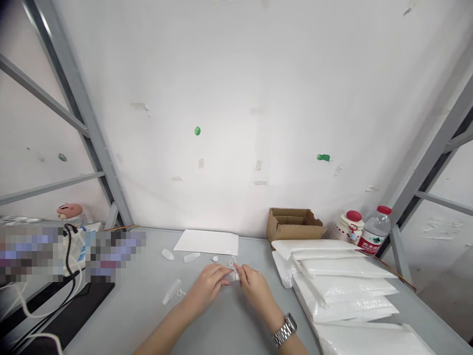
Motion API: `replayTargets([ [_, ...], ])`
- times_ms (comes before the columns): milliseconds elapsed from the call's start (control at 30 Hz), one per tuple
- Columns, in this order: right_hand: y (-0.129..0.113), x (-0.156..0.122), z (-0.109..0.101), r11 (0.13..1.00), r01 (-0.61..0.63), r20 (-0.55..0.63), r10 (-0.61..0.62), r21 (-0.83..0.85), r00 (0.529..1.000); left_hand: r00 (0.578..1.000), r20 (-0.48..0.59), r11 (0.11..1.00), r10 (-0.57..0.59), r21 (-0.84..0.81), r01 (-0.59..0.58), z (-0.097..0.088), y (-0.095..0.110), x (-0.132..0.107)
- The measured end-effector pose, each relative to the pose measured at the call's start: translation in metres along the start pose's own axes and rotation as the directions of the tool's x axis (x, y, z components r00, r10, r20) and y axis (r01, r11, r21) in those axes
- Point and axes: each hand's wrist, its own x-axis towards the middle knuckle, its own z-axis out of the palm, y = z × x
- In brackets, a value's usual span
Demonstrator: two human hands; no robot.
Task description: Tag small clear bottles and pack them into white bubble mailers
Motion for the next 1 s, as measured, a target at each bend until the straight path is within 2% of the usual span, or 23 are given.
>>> replayTargets([
  [100, -0.002, 0.000, -0.006, 1.000, 0.006, -0.016, -0.006, 0.006, 1.000, 0.999, -0.011, 0.999, -0.042, -0.022, 0.042, 0.001, -0.001, 0.000],
  [333, -0.010, 0.000, -0.019, 0.977, 0.052, -0.007, -0.052, 0.209, 0.999, 0.985, -0.008, 0.970, -0.174, -0.172, 0.170, -0.004, -0.001, 0.003],
  [533, -0.013, -0.004, -0.025, 0.985, 0.060, 0.073, -0.073, 0.163, 0.995, 0.982, 0.073, 0.945, -0.172, -0.270, 0.186, -0.009, 0.000, 0.003],
  [667, -0.012, -0.006, -0.025, 0.992, 0.075, 0.120, -0.087, 0.102, 0.989, 0.994, 0.048, 0.970, -0.103, -0.215, 0.111, -0.008, 0.000, 0.002],
  [867, -0.001, 0.000, -0.007, 0.993, -0.060, 0.102, 0.050, 0.098, 0.994, 1.000, -0.017, 1.000, 0.000, -0.003, 0.000, -0.001, 0.002, 0.000],
  [1000, -0.001, 0.001, -0.010, 0.991, -0.017, 0.072, 0.008, 0.134, 0.997, 1.000, -0.017, 1.000, -0.002, 0.031, 0.002, -0.001, 0.000, 0.000],
])
